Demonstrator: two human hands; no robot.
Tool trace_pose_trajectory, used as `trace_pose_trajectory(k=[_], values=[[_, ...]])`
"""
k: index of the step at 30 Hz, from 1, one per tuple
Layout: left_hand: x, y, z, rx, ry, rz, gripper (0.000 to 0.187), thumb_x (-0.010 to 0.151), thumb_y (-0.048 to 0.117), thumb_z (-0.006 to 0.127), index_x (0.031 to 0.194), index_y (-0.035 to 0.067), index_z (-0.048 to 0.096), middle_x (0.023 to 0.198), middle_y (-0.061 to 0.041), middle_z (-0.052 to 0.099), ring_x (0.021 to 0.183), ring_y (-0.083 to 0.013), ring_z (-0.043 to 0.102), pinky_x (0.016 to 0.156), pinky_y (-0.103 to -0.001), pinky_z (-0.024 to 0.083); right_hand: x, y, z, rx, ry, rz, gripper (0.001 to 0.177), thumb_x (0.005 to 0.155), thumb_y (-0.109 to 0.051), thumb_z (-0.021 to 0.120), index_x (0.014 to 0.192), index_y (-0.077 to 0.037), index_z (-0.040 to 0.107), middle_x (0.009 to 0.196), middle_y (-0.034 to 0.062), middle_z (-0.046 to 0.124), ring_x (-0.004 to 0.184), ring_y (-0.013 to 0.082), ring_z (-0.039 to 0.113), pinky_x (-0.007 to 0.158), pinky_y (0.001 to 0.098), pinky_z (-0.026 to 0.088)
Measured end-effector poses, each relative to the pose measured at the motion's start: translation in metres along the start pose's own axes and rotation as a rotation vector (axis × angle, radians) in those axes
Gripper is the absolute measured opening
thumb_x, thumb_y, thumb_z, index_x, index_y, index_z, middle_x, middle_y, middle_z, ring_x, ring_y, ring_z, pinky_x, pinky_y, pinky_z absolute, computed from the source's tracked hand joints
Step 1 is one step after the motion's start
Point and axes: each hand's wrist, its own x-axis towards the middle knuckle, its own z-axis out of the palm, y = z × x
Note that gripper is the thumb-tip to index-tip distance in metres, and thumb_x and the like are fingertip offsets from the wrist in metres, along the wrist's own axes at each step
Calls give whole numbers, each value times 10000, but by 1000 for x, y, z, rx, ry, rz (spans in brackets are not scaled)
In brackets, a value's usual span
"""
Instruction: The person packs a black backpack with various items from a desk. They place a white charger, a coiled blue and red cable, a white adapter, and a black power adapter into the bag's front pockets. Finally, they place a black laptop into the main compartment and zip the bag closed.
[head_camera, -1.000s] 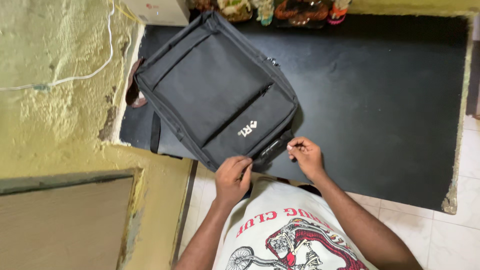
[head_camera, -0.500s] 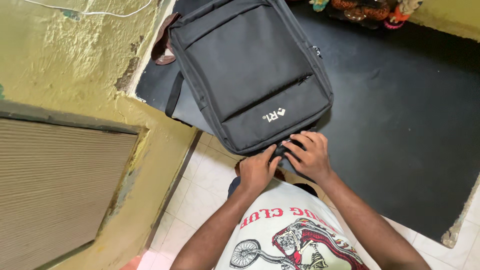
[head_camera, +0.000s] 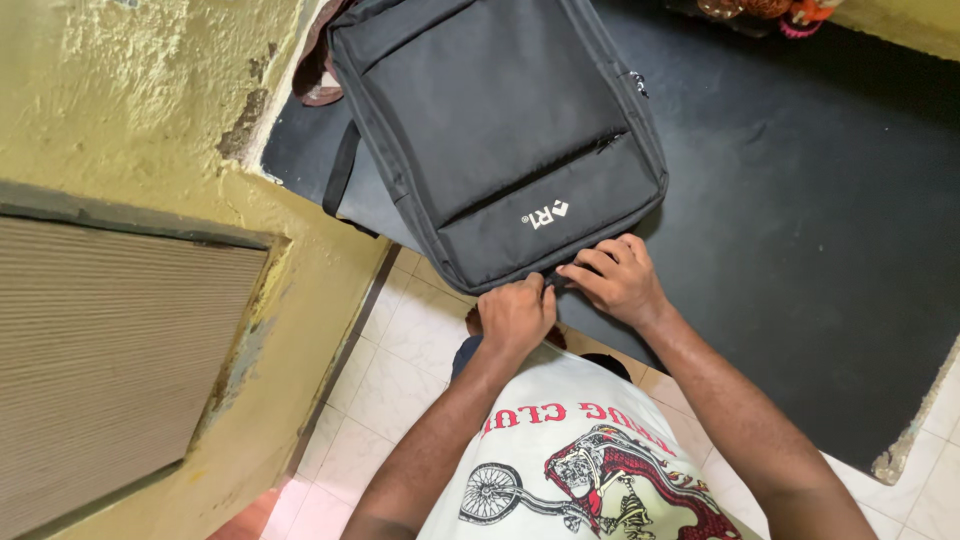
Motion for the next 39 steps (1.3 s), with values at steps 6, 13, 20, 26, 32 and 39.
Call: trace_pose_trajectory(k=[6,13,20,26,32,39], values=[[1,0,4,72,-24,8,159,842,224,724,809,79,669,631,-134,671,554,-341,664,542,-466,519,-4,3,2,11,-2,-18,268,822,-281,837,1056,-185,747,1028,-28,644,950,200,573,862,418,465],[-9,-6,12,-23,155,158,123,869,165,725,887,105,619,698,-63,664,622,-281,676,557,-431,500,-9,3,7,65,30,26,298,804,-266,840,1080,-186,763,1029,-34,642,978,218,566,893,437,440],[-6,-10,14,-29,94,206,128,813,136,699,889,130,596,795,-56,676,726,-279,698,625,-437,523,-8,-6,7,45,0,87,339,785,-228,849,1107,-171,760,1068,-4,660,1018,248,577,927,456,424],[-7,5,-30,-220,-5,165,292,848,192,738,1109,71,686,865,-141,722,774,-355,700,648,-466,525,-12,-22,-1,26,21,210,360,778,-164,825,1129,-136,749,1154,23,691,1144,258,603,1072,506,406],[-25,-2,-73,-542,193,83,234,909,150,759,1119,48,739,1033,-164,767,851,-294,755,709,-357,597,-46,-42,-18,133,136,525,290,859,-117,761,1148,-104,731,1266,68,689,1217,302,616,1105,446,448],[-6,-43,-92,-743,265,-288,222,906,101,750,1113,21,755,754,-59,718,643,-75,615,567,-244,500,-34,-32,-32,104,116,766,452,866,-148,768,1304,-74,685,1434,100,611,1350,308,544,1131,446,441]])
